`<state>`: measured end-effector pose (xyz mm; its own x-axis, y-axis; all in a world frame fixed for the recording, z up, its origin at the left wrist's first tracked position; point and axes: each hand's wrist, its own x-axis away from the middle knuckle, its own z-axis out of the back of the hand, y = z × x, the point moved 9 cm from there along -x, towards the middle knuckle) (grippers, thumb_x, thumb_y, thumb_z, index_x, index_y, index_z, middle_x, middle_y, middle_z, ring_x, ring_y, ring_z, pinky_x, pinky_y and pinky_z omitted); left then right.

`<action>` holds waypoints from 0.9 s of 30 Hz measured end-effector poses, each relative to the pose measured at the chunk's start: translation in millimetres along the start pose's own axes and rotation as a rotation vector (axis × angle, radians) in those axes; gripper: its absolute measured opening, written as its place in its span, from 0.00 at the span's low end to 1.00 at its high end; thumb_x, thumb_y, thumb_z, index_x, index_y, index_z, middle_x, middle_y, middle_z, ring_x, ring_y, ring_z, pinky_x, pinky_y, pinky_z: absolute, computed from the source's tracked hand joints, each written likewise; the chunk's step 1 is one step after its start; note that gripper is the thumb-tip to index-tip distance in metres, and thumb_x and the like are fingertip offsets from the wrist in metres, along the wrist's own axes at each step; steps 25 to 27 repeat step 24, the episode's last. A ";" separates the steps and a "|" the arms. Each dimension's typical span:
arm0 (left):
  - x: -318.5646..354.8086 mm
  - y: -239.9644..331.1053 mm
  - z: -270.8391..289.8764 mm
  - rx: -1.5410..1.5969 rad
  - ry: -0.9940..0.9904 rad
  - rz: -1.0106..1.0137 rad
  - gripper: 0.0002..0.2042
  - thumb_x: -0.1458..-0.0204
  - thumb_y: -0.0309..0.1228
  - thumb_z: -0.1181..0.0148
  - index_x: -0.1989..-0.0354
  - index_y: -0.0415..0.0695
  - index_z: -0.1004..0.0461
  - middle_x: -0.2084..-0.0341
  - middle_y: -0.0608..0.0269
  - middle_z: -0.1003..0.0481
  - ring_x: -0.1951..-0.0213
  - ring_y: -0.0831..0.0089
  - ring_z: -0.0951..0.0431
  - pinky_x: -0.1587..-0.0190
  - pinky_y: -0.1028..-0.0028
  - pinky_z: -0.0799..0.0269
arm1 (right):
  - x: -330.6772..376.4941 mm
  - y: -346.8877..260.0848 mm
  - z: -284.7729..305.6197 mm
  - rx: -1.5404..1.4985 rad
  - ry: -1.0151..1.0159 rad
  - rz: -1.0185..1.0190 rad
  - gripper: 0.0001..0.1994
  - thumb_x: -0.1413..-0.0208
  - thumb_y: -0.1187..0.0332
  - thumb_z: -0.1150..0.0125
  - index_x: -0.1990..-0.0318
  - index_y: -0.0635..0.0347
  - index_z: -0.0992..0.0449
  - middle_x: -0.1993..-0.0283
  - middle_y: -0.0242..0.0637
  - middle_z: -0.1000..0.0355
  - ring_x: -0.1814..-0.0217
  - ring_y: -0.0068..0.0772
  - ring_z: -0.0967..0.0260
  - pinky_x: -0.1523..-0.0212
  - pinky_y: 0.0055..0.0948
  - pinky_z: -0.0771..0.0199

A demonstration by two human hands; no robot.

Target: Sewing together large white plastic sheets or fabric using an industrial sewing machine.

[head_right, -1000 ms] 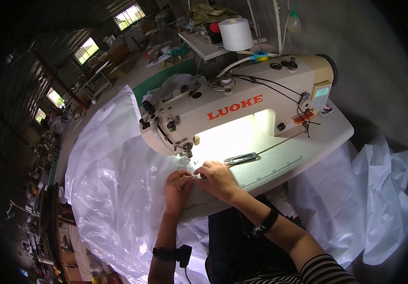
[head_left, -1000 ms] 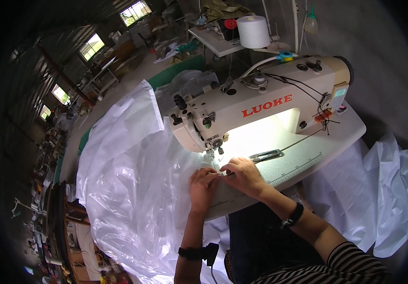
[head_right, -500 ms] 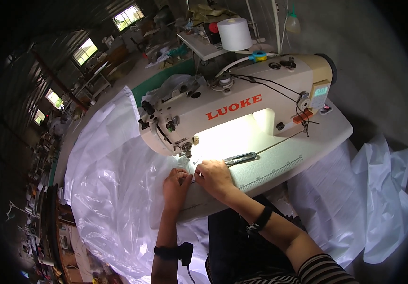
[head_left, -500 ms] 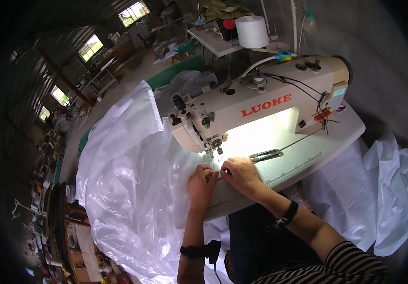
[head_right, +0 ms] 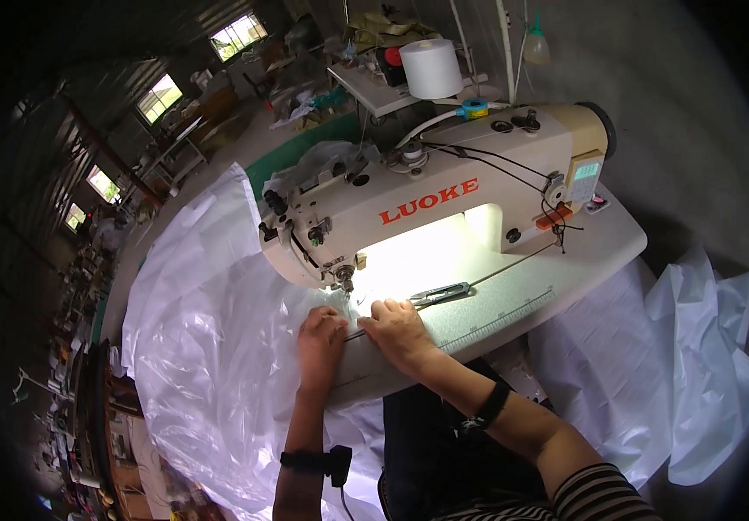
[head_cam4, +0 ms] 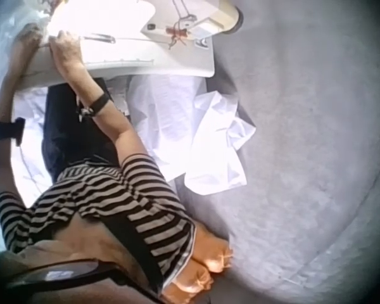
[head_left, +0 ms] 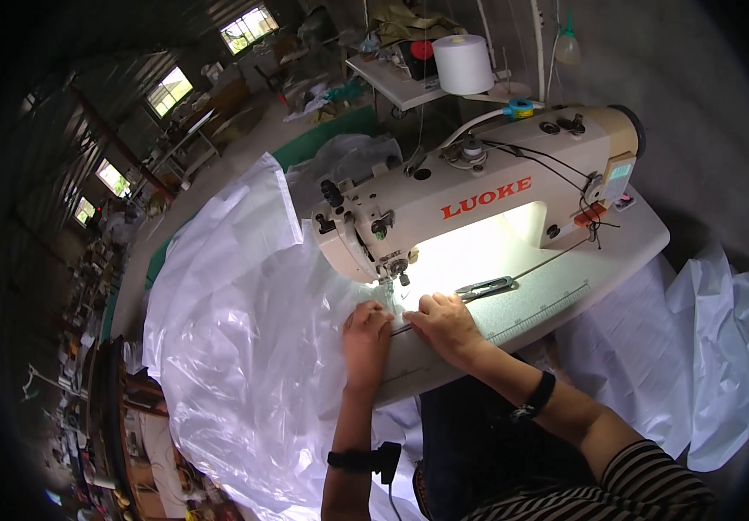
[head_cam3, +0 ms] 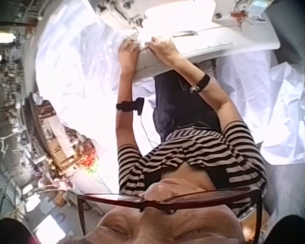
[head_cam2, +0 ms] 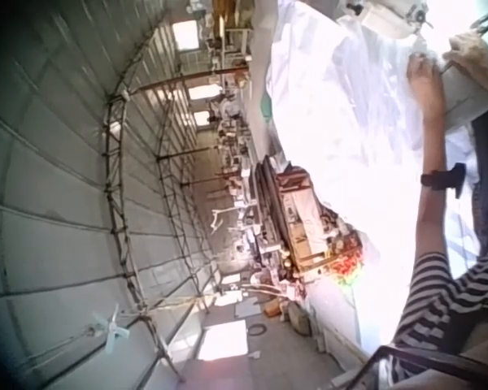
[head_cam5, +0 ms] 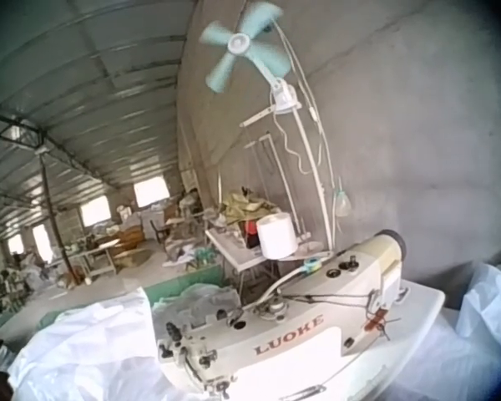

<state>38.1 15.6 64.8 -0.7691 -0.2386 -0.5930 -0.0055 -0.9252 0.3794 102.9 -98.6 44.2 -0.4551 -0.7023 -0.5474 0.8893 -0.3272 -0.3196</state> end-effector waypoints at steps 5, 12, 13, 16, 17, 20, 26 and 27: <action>4.6 2.7 -1.6 -0.065 -0.085 -0.092 0.08 0.57 0.20 0.40 0.68 0.45 0.20 0.66 0.64 0.23 0.63 0.63 0.24 0.57 0.63 0.28 | -1.5 -1.6 -0.2 -0.001 -0.010 0.023 0.08 0.46 0.66 0.41 0.58 0.48 0.22 0.66 0.31 0.33 0.60 0.34 0.33 0.57 0.37 0.35; -13.3 -11.3 -6.8 -0.038 -0.097 -0.094 0.11 0.58 0.20 0.42 0.66 0.45 0.19 0.66 0.62 0.23 0.63 0.61 0.24 0.57 0.65 0.28 | -19.6 8.3 -9.0 0.020 0.025 0.049 0.05 0.45 0.65 0.45 0.65 0.50 0.23 0.66 0.32 0.32 0.60 0.34 0.32 0.58 0.37 0.35; -12.8 -11.1 -7.9 -0.037 -0.099 -0.093 0.11 0.58 0.20 0.42 0.66 0.45 0.19 0.66 0.62 0.23 0.63 0.61 0.24 0.57 0.65 0.28 | -21.2 9.9 -11.1 0.021 0.014 0.046 0.05 0.45 0.64 0.45 0.65 0.49 0.24 0.66 0.33 0.32 0.60 0.34 0.32 0.58 0.37 0.35; -14.0 -14.1 -8.3 -0.028 -0.102 -0.069 0.11 0.58 0.20 0.43 0.66 0.45 0.19 0.65 0.61 0.23 0.63 0.60 0.24 0.56 0.65 0.27 | -20.5 11.6 -10.9 0.031 0.031 0.030 0.05 0.45 0.64 0.45 0.66 0.49 0.24 0.66 0.34 0.31 0.59 0.35 0.31 0.57 0.37 0.35; -15.5 -13.6 -8.6 -0.045 -0.095 -0.082 0.11 0.57 0.19 0.43 0.65 0.44 0.19 0.65 0.61 0.22 0.61 0.59 0.24 0.56 0.65 0.28 | -21.5 11.1 -11.7 0.029 0.034 0.031 0.05 0.45 0.64 0.45 0.66 0.49 0.24 0.66 0.34 0.31 0.59 0.35 0.31 0.57 0.37 0.35; -26.2 -17.8 -16.1 -0.080 -0.087 -0.091 0.12 0.57 0.19 0.43 0.64 0.44 0.19 0.64 0.61 0.22 0.61 0.59 0.24 0.55 0.66 0.28 | -23.3 19.6 -15.5 0.048 0.025 0.001 0.05 0.46 0.64 0.45 0.66 0.49 0.24 0.66 0.34 0.31 0.58 0.35 0.30 0.57 0.38 0.35; -23.9 -24.4 -19.6 -0.114 -0.117 -0.086 0.16 0.58 0.19 0.44 0.60 0.45 0.19 0.61 0.60 0.22 0.60 0.59 0.24 0.53 0.66 0.28 | -26.2 23.2 -21.1 0.026 -0.026 -0.006 0.04 0.46 0.64 0.45 0.66 0.50 0.24 0.65 0.34 0.30 0.57 0.36 0.30 0.55 0.40 0.35; -23.9 -24.4 -19.6 -0.114 -0.117 -0.086 0.16 0.58 0.19 0.44 0.60 0.45 0.19 0.61 0.60 0.22 0.60 0.59 0.24 0.53 0.66 0.28 | -26.2 23.2 -21.1 0.026 -0.026 -0.006 0.04 0.46 0.64 0.45 0.66 0.50 0.24 0.65 0.34 0.30 0.57 0.36 0.30 0.55 0.40 0.35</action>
